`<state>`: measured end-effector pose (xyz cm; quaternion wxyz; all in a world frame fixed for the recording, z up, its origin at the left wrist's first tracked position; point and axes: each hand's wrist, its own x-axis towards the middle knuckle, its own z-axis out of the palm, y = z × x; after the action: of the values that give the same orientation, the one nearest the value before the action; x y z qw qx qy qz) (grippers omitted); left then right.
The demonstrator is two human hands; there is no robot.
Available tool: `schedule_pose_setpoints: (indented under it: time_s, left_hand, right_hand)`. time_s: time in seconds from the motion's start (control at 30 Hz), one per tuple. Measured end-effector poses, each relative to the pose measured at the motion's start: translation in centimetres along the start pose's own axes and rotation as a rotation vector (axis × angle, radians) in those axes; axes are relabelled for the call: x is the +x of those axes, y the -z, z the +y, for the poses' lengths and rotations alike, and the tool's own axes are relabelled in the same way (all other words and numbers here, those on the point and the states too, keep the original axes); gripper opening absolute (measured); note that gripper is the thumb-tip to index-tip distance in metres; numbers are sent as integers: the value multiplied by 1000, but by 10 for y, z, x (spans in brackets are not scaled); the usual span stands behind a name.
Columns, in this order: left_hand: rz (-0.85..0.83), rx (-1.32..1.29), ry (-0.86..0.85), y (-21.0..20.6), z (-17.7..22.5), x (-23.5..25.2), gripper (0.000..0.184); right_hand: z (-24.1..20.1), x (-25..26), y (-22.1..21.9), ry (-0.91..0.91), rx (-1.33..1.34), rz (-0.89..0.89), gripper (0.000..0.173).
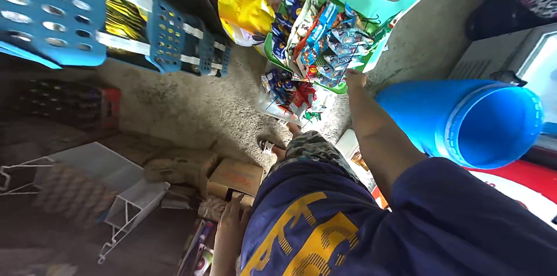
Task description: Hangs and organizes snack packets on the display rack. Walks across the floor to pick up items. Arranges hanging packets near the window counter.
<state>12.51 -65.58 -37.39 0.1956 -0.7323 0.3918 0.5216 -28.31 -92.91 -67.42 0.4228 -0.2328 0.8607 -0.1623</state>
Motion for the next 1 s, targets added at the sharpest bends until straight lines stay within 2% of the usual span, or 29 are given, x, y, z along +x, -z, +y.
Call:
schedule_pose_setpoints:
  time_s: [0.33, 0.47, 0.6, 0.83, 1.0]
  left_hand:
    - [41, -5, -11, -4, 2, 6, 45]
    - [5, -17, 12, 2, 12, 6, 45]
    - [63, -34, -50, -4, 6, 10, 44]
    - [190, -79, -147, -14, -4, 18, 43]
    - [223, -119, -164, -13, -10, 18, 43]
  right_hand:
    - [4, 12, -2, 27, 65, -14, 33]
    - [-5, 5, 7, 145, -39, -63, 34]
    - [-18, -7, 20, 244, -98, -132, 37]
    - [-51, -66, 65, 398, -243, -174, 35]
    - [-107, -137, 100, 740, -436, -229, 31]
